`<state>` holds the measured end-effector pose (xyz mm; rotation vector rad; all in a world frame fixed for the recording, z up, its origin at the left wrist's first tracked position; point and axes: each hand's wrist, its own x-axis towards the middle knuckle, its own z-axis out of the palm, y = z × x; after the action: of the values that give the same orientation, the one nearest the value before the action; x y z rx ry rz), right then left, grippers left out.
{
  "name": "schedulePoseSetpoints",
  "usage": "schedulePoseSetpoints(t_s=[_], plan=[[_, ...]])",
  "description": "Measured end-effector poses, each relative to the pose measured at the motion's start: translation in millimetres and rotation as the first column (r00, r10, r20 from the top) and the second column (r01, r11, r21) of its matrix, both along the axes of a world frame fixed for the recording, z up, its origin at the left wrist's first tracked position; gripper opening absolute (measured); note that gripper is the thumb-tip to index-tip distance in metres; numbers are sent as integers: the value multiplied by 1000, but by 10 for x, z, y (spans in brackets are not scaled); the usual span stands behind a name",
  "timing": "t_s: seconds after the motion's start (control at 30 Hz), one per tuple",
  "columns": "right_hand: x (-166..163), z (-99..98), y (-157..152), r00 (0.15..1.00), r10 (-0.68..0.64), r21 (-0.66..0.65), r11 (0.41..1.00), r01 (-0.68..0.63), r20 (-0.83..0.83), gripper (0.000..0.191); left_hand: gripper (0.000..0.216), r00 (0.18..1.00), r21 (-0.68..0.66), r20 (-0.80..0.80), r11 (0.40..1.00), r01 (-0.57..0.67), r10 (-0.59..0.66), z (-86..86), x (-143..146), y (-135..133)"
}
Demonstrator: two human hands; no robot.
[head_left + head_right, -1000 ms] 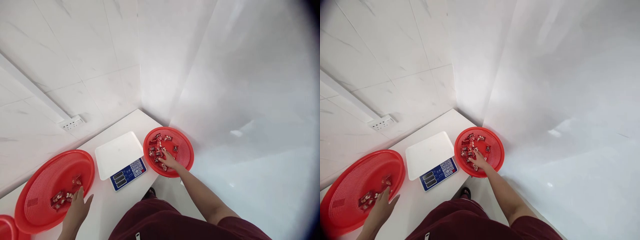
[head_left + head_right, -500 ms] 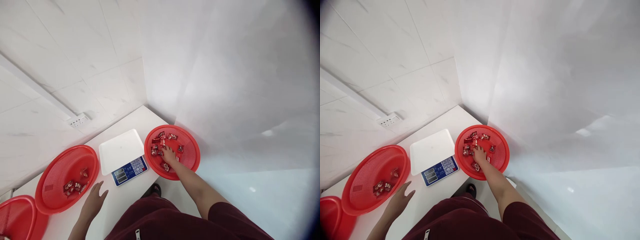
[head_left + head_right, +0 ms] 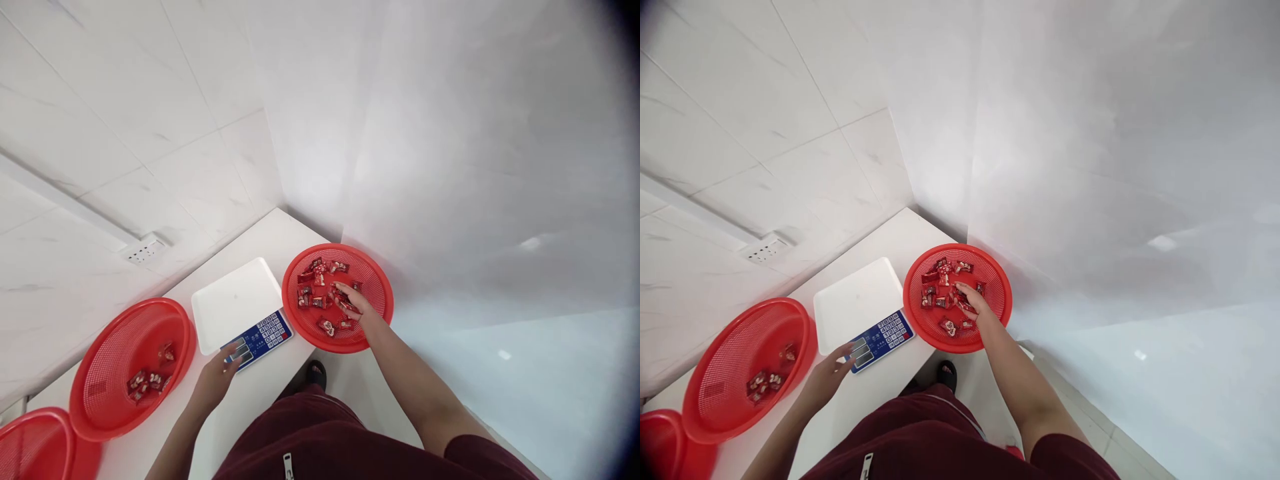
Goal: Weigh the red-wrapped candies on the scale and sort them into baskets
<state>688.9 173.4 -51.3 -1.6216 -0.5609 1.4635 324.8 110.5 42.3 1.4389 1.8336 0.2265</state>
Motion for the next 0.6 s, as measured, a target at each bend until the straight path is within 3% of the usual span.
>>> schedulePoseSetpoints(t_s=[0.1,0.17,0.23,0.3,0.37,0.5,0.6], plan=[[-351,235,-83,934,-24,104,992,65,-356,24,44,931,-160,351,986,-43,97,42,423,8],[-688,376,-139,917,12,178,982,64,-398,24,46,778,-317,587,948,-35,226,61,727,-23],[-1047,484,-210,937,40,286,956,65,-346,23,47,555,-467,729,884,-23,400,55,964,-44],[-1370,548,-294,974,103,403,915,-14,-201,22,43,351,-572,761,820,-37,546,18,1072,-36],[-1618,569,-372,986,169,507,850,-141,-9,20,43,241,-636,731,765,-98,639,-40,1030,-9],[-1929,550,-468,914,342,587,701,-404,219,25,31,166,-675,671,688,-267,723,-138,691,4],[-2102,534,-490,857,441,567,646,-510,269,28,25,129,-667,658,654,-356,741,-162,452,-44]])
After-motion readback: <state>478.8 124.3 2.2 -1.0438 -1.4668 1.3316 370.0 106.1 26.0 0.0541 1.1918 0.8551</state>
